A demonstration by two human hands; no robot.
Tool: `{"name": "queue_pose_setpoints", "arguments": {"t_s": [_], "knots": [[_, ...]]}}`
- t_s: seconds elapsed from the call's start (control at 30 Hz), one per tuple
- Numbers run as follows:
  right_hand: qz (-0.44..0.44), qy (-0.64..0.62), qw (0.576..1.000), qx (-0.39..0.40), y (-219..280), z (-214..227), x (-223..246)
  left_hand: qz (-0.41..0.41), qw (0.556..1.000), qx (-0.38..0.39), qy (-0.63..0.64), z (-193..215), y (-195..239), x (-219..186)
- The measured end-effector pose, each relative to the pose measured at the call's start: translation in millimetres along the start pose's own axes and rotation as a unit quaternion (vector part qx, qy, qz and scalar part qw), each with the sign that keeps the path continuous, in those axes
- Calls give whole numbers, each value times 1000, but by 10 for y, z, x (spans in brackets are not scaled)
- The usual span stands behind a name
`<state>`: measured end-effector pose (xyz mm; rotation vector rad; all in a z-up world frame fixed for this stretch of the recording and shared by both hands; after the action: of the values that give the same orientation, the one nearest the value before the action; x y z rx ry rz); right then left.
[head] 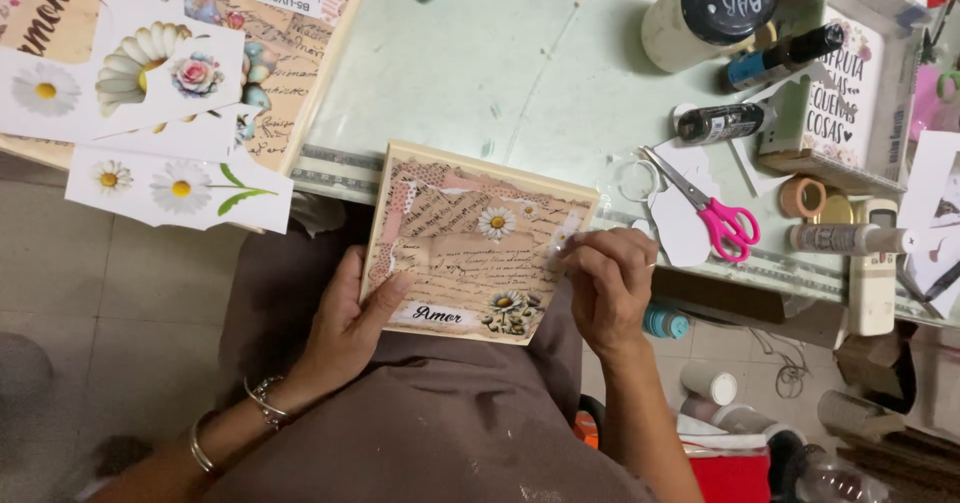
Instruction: Cutting out paper decorations and assembling a handmade card on a cluttered craft table
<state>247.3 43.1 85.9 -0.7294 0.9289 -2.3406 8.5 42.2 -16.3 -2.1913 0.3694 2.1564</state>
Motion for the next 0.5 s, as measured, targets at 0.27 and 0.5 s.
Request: {"name": "queue_pose_setpoints", "arguments": {"t_s": [0.27,0.5], "knots": [[3,19,1000,-13,126,15,18,17,999,-4,29,-14,-3,-121],[31,62,997,-16,248,-13,64,29,999,-10,22,-19,-11,-257]]}}
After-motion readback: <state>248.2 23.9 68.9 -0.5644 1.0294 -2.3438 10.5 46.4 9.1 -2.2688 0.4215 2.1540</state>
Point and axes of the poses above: each hand's wrist, its own y-axis away from the middle knuckle, its own z-axis out of the back of the hand, x = y × z, the point moved 5 cm from there along -y, towards the middle knuckle, and after that the axes turned 5 degrees about -y, right-handed, at the moved point
